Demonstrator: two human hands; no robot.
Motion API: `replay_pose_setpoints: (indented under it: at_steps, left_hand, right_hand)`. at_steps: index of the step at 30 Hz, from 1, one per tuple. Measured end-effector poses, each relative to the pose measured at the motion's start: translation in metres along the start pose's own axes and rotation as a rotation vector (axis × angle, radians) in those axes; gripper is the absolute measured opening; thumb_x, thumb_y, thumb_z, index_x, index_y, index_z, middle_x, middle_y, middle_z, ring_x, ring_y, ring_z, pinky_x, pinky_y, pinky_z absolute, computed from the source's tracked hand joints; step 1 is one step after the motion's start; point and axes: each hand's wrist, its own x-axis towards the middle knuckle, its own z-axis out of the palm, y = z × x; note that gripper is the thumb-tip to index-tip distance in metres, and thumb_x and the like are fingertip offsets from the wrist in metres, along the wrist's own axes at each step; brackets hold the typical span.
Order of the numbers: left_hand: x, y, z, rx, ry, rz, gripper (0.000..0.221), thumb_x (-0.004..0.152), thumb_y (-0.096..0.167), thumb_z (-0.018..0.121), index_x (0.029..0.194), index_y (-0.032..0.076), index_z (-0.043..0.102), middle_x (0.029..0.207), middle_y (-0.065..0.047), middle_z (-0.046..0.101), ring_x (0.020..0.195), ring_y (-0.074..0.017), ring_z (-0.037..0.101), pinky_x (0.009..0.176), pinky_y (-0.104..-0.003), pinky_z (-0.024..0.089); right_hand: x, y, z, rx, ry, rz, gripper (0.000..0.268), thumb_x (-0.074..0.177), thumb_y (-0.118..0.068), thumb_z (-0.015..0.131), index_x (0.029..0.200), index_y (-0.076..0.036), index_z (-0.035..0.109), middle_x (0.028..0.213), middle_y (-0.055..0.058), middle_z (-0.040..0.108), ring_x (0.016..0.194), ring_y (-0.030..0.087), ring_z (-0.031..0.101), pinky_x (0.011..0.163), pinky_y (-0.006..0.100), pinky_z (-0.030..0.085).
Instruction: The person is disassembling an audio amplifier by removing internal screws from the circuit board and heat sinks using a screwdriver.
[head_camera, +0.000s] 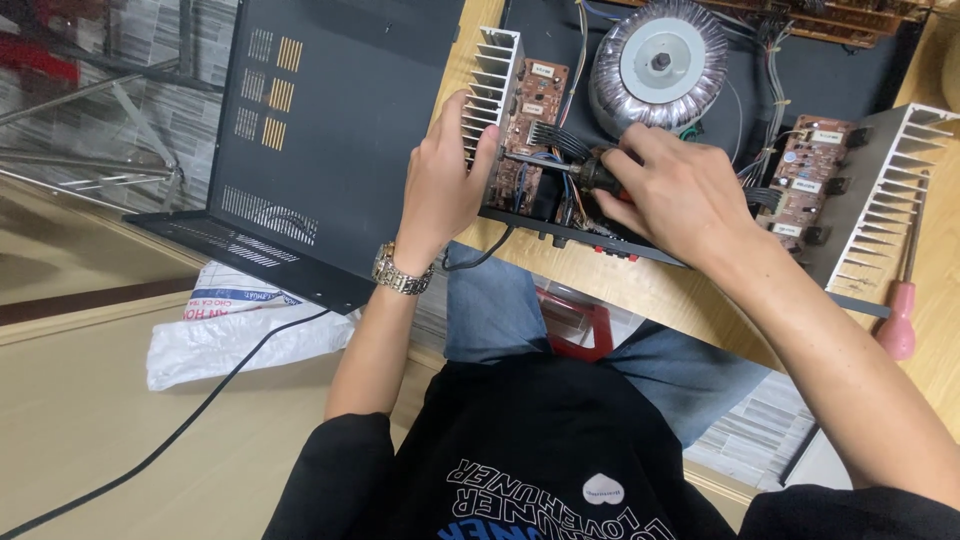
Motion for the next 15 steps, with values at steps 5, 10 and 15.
replay_pose_setpoints:
  at_steps: [5, 10, 15]
  left_hand:
    - [0.0, -0.002, 0.002, 0.007, 0.012, 0.027, 0.053, 0.107, 0.036, 0.041, 0.144, -0.002, 0.037, 0.148, -0.024, 0.05, 0.128, -0.043, 0.056, 0.096, -0.055, 0.047]
    - [0.001, -0.005, 0.003, 0.016, 0.01, 0.055, 0.054, 0.108, 0.037, 0.039, 0.144, -0.004, 0.036, 0.149, -0.026, 0.048, 0.132, -0.0436, 0.052, 0.098, -0.056, 0.046]
    - [0.001, -0.005, 0.002, -0.011, 0.002, 0.05, 0.057, 0.108, 0.037, 0.037, 0.145, -0.006, 0.035, 0.15, -0.027, 0.046, 0.139, -0.042, 0.047, 0.105, -0.056, 0.044]
  right_hand:
    - [0.0, -0.001, -0.001, -0.001, -0.012, 0.008, 0.023, 0.099, -0.033, 0.068, 0.099, -0.011, 0.06, 0.094, 0.003, 0.055, 0.075, 0.018, 0.063, 0.043, 0.031, 0.047]
    - [0.003, 0.002, 0.001, 0.188, -0.047, 0.076, 0.032, 0.097, -0.032, 0.069, 0.118, -0.008, 0.064, 0.096, 0.01, 0.064, 0.061, 0.035, 0.065, 0.042, 0.047, 0.049]
    - [0.014, 0.003, -0.003, 0.351, -0.266, 0.18, 0.038, 0.1, -0.038, 0.065, 0.11, -0.004, 0.053, 0.078, 0.011, 0.068, 0.062, 0.039, 0.065, 0.051, 0.052, 0.048]
